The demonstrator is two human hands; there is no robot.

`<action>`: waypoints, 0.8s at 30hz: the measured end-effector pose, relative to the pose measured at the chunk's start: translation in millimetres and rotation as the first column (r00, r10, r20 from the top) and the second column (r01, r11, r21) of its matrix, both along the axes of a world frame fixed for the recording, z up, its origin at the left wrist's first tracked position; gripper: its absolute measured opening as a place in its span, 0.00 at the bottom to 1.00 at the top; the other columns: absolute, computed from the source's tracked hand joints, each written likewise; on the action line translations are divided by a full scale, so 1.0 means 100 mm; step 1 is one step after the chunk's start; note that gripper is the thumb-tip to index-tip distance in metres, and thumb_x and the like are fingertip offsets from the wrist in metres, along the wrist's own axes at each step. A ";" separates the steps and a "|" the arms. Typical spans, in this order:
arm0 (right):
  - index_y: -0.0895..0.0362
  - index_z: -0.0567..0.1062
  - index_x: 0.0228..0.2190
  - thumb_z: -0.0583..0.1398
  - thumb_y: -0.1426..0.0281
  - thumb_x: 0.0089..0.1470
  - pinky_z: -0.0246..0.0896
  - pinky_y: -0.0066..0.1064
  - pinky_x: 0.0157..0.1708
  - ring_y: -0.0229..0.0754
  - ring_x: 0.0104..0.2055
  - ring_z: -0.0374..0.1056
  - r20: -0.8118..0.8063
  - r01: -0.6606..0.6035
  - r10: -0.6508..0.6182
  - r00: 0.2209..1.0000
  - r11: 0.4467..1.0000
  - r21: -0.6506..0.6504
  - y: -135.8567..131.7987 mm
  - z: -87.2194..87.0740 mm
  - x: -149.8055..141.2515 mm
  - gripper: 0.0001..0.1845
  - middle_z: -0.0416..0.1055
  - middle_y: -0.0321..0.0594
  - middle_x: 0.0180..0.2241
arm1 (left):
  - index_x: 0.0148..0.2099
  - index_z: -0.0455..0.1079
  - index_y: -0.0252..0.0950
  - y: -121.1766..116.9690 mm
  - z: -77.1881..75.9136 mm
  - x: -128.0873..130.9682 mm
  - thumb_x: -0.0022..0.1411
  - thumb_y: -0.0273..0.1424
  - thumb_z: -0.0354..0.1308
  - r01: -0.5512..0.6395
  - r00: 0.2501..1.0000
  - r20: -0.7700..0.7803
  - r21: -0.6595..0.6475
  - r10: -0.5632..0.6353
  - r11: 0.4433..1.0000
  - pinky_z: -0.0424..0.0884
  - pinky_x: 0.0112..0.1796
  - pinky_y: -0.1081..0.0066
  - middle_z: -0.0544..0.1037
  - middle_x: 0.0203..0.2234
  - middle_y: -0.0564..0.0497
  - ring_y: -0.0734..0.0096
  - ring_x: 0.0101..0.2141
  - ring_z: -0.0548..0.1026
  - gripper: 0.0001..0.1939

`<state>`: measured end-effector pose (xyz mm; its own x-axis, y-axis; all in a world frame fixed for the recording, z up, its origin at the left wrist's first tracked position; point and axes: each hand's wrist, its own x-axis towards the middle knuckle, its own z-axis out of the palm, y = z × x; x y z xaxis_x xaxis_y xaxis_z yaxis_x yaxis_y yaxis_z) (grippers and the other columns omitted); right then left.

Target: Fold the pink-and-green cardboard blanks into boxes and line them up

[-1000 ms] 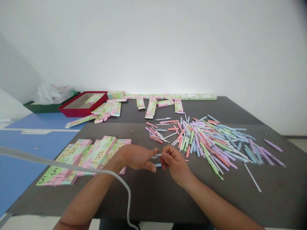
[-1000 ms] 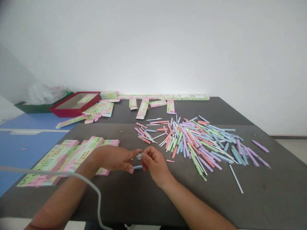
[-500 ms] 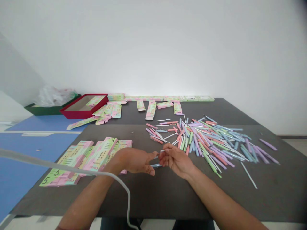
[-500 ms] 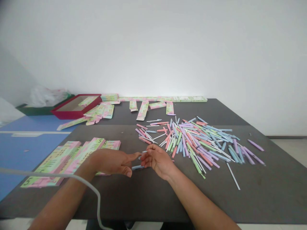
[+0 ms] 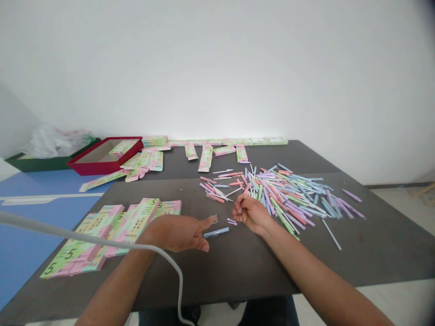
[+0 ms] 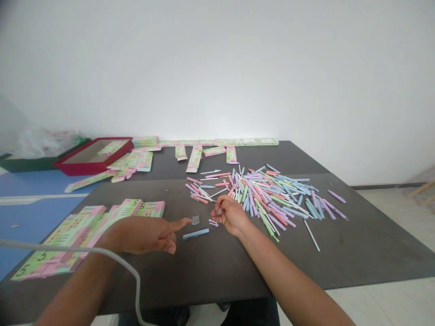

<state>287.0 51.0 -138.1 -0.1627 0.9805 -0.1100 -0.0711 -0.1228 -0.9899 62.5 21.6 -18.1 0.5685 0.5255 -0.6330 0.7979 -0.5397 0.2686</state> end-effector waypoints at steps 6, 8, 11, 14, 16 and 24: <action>0.55 0.68 0.28 0.55 0.72 0.49 0.53 0.29 0.28 0.39 0.26 0.61 0.413 -0.130 0.033 0.910 0.969 0.209 -0.17 0.03 -0.01 0.02 0.63 0.32 0.21 | 0.70 0.46 0.36 -0.06 -0.16 -0.16 0.64 0.39 0.52 -0.037 0.999 0.017 -0.019 0.038 0.999 0.70 0.36 0.69 0.81 0.41 0.45 0.57 0.38 0.79 0.36; 0.56 0.70 0.32 0.58 0.70 0.51 0.54 0.31 0.31 0.42 0.31 0.65 0.676 -0.319 0.088 0.732 0.921 0.224 -0.28 0.04 -0.05 0.04 0.69 0.36 0.26 | 0.70 0.46 0.35 -0.08 -0.20 -0.19 0.65 0.39 0.52 -0.037 0.999 0.037 -0.044 0.039 0.998 0.70 0.36 0.69 0.81 0.41 0.45 0.57 0.39 0.79 0.36; 0.56 0.70 0.39 0.56 0.69 0.57 0.56 0.33 0.33 0.48 0.36 0.70 0.945 -0.567 0.083 0.315 0.815 0.118 -0.41 0.03 -0.15 0.08 0.74 0.45 0.35 | 0.70 0.46 0.35 -0.12 -0.23 -0.22 0.65 0.39 0.51 -0.045 0.997 0.053 -0.074 0.049 0.996 0.71 0.38 0.68 0.81 0.41 0.44 0.57 0.40 0.78 0.36; 0.58 0.70 0.40 0.53 0.70 0.59 0.57 0.34 0.34 0.50 0.38 0.72 0.975 -0.618 0.077 0.210 0.783 0.072 -0.43 0.03 -0.22 0.09 0.74 0.49 0.38 | 0.70 0.46 0.34 -0.15 -0.22 -0.23 0.66 0.39 0.50 -0.047 0.997 0.056 -0.067 0.050 0.997 0.71 0.40 0.67 0.81 0.41 0.43 0.56 0.40 0.78 0.35; 0.58 0.70 0.40 0.53 0.69 0.59 0.57 0.34 0.34 0.50 0.39 0.72 0.982 -0.646 0.066 0.178 0.760 0.066 -0.42 0.08 -0.21 0.09 0.74 0.49 0.38 | 0.70 0.46 0.35 -0.17 -0.21 -0.23 0.66 0.39 0.50 -0.053 0.998 0.029 -0.044 0.055 0.998 0.71 0.40 0.65 0.81 0.41 0.43 0.55 0.40 0.78 0.35; 0.55 0.71 0.38 0.57 0.66 0.54 0.46 0.30 0.25 0.45 0.30 0.70 0.970 -0.780 0.166 0.177 0.624 0.035 -0.42 0.45 -0.01 0.10 0.75 0.42 0.31 | 0.71 0.41 0.36 -0.17 -0.12 -0.19 0.67 0.40 0.50 -0.007 1.000 -0.016 0.043 0.007 0.999 0.70 0.33 0.68 0.81 0.37 0.45 0.58 0.34 0.78 0.37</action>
<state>286.4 8.9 -92.7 -0.7280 0.6690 -0.1498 0.6770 0.6671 -0.3107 43.6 4.6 -29.8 0.5545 0.5563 -0.6189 0.8058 -0.5447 0.2323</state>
